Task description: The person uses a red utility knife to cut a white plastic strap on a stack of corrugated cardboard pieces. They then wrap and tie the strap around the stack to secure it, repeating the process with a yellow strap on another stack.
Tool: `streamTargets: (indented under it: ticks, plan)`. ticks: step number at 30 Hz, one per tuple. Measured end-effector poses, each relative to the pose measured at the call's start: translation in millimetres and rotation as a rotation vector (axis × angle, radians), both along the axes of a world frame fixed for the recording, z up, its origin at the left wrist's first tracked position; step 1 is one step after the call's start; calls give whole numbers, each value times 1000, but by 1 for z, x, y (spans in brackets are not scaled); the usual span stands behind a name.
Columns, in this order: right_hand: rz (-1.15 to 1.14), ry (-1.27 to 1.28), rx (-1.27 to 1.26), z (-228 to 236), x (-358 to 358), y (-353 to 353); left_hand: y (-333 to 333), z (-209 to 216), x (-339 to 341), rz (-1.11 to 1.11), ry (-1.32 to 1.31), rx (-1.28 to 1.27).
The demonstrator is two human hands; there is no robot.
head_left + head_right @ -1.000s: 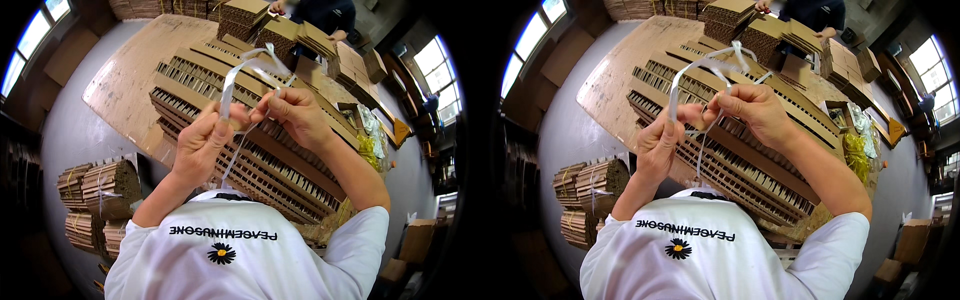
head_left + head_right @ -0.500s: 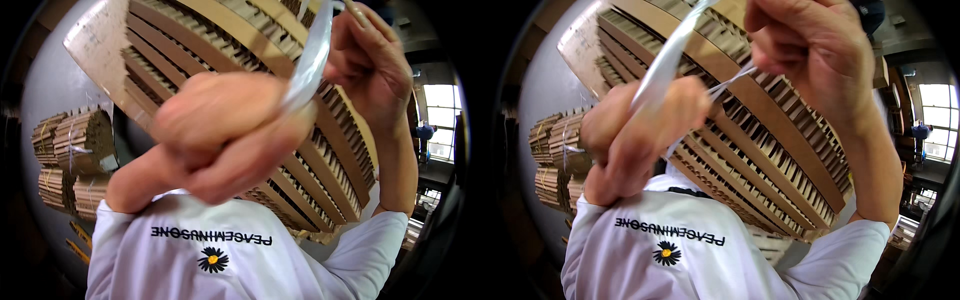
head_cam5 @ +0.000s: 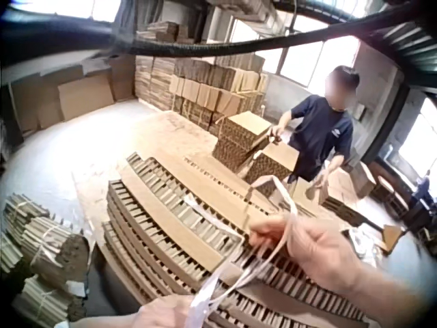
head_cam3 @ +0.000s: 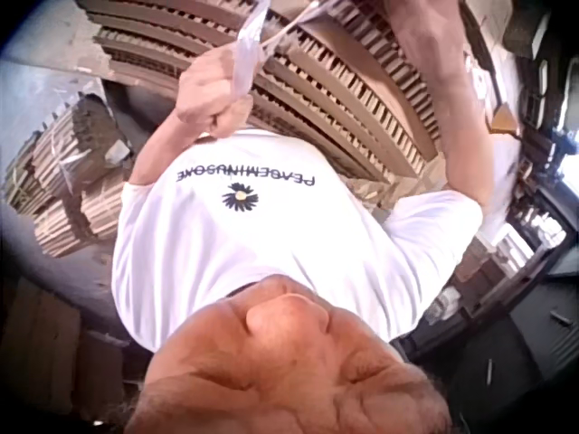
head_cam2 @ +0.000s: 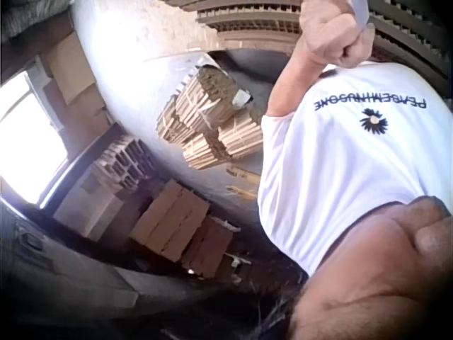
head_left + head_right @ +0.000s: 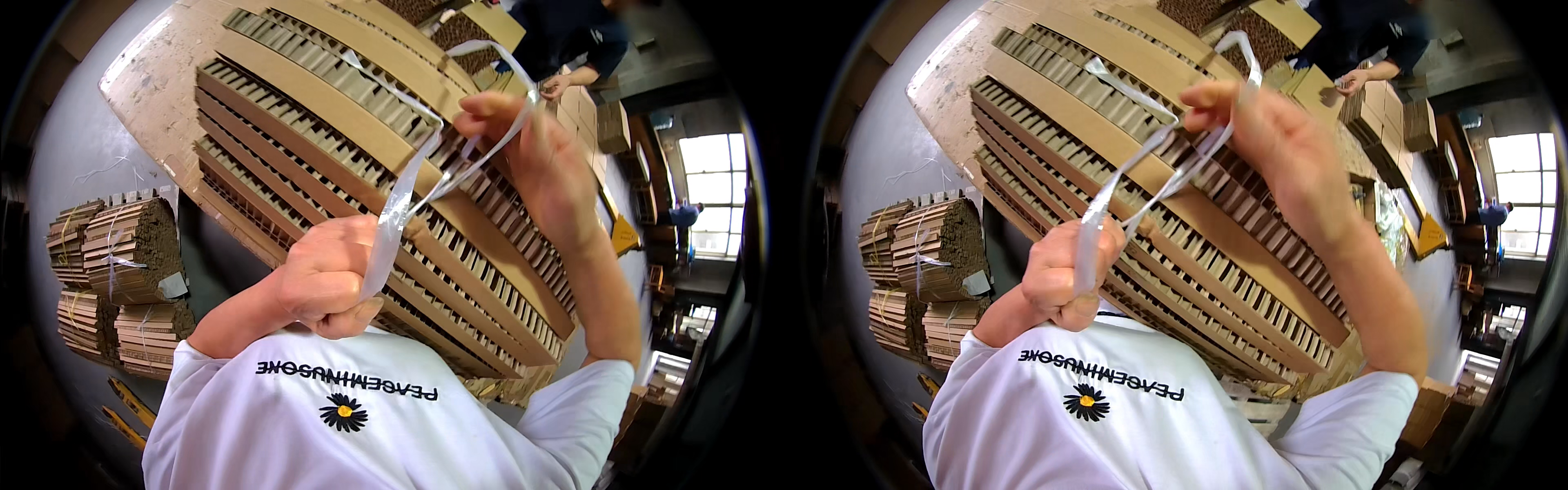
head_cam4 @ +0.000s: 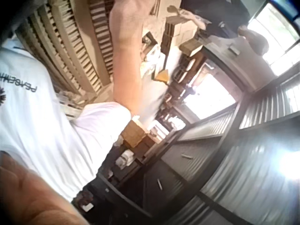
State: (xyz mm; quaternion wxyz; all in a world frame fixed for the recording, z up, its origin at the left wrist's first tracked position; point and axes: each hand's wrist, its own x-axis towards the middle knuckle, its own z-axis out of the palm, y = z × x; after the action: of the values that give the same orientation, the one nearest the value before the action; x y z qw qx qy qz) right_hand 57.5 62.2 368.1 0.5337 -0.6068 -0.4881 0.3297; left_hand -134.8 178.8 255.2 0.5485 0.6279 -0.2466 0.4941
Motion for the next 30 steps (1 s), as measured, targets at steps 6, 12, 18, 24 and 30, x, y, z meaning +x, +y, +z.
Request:
streamTargets:
  ticks: [6, 12, 18, 24, 30]
  plan:
    - [105, -932, 0, 13, -14, -8, -1, 4, -4, 115, -7, 76]
    - [141, -564, 7, 17, -52, 2, -4, -2, -2, 112, -85, 53]
    - [-42, 29, -45, -7, -64, -1, -9, -6, -4, 112, -170, -42]
    - [45, -165, -6, 13, -65, 25, -3, 39, -19, 38, -57, -112]
    - [40, -113, 53, -22, -34, 27, 23, 6, -20, 54, 16, 17]
